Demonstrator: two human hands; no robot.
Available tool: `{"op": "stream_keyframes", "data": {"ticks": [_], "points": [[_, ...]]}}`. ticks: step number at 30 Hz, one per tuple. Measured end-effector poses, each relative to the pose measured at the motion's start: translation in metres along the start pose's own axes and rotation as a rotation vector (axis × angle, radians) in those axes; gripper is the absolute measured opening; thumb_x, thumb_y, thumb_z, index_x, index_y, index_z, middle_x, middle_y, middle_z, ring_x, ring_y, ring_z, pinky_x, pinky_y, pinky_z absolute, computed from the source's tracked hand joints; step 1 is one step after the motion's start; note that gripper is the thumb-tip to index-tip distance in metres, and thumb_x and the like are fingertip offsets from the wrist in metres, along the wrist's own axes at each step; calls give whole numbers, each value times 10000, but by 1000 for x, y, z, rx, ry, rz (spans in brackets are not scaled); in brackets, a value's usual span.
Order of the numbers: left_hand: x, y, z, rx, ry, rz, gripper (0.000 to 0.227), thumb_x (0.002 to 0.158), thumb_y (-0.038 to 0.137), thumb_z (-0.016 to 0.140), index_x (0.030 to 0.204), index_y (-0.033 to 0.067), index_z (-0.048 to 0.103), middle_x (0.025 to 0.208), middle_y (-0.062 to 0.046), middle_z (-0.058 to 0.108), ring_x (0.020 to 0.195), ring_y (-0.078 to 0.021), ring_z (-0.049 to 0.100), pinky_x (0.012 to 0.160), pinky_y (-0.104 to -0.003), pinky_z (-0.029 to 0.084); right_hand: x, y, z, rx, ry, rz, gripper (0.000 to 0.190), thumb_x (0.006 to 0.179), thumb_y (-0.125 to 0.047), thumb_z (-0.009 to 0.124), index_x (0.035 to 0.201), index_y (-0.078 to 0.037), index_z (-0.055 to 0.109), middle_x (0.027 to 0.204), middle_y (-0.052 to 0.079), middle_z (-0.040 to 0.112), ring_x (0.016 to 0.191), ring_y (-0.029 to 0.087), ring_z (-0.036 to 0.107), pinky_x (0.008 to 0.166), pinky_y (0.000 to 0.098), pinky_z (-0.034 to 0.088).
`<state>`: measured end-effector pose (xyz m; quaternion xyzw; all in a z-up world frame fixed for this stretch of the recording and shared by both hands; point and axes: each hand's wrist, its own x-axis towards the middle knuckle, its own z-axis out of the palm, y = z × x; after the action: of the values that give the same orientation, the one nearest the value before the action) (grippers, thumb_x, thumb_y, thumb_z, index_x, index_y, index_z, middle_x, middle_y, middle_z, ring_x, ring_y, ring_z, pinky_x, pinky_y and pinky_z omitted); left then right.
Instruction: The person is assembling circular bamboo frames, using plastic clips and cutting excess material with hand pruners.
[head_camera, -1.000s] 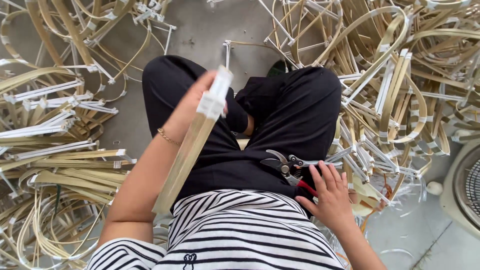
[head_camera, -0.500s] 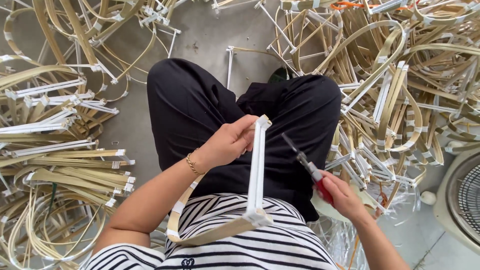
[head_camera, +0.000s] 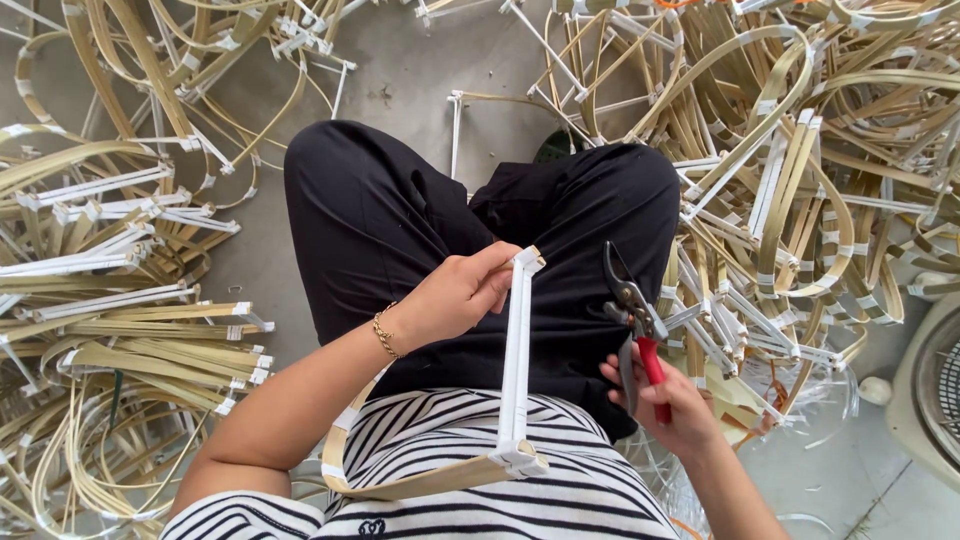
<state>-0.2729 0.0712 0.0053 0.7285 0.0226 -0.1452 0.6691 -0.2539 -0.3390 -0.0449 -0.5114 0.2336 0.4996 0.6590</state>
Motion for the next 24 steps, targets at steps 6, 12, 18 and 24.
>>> {"op": "stream_keyframes", "data": {"ticks": [6, 12, 18, 24], "points": [[-6, 1, -1, 1, 19, -43, 253, 1043, 115, 520, 1283, 89, 597, 682, -27, 629, 593, -95, 597, 610, -272, 522, 5, -31, -17, -15, -149, 14, 937, 646, -84, 628, 1539, 27, 370, 1478, 270, 535, 1361, 397, 549, 1053, 549, 482], [-2, -5, 6, -54, -34, -46, 225, 1077, 130, 508, 1282, 91, 589, 695, 10, 591, 606, -67, 534, 599, -245, 483, 4, -59, 7, 32, -253, 24, 727, 745, -90, 671, 1434, 26, 467, 1340, 263, 575, 1345, 464, 529, 1026, 642, 476], [6, 0, 8, -65, -64, -63, 272, 1049, 135, 504, 1305, 98, 589, 667, 19, 580, 585, -63, 540, 584, -246, 494, 14, -67, 36, -709, 53, -252, 350, 800, -132, 726, 1111, -33, 600, 1380, 125, 525, 1344, 380, 524, 1082, 538, 442], [6, -3, -1, -1, -72, -133, 201, 1089, 149, 518, 1255, 86, 611, 664, 1, 578, 566, -88, 530, 570, -262, 479, 23, -71, 50, -1649, 389, -684, 338, 714, -154, 787, 1015, -72, 657, 1523, 227, 400, 1409, 427, 391, 1116, 612, 295]]}}
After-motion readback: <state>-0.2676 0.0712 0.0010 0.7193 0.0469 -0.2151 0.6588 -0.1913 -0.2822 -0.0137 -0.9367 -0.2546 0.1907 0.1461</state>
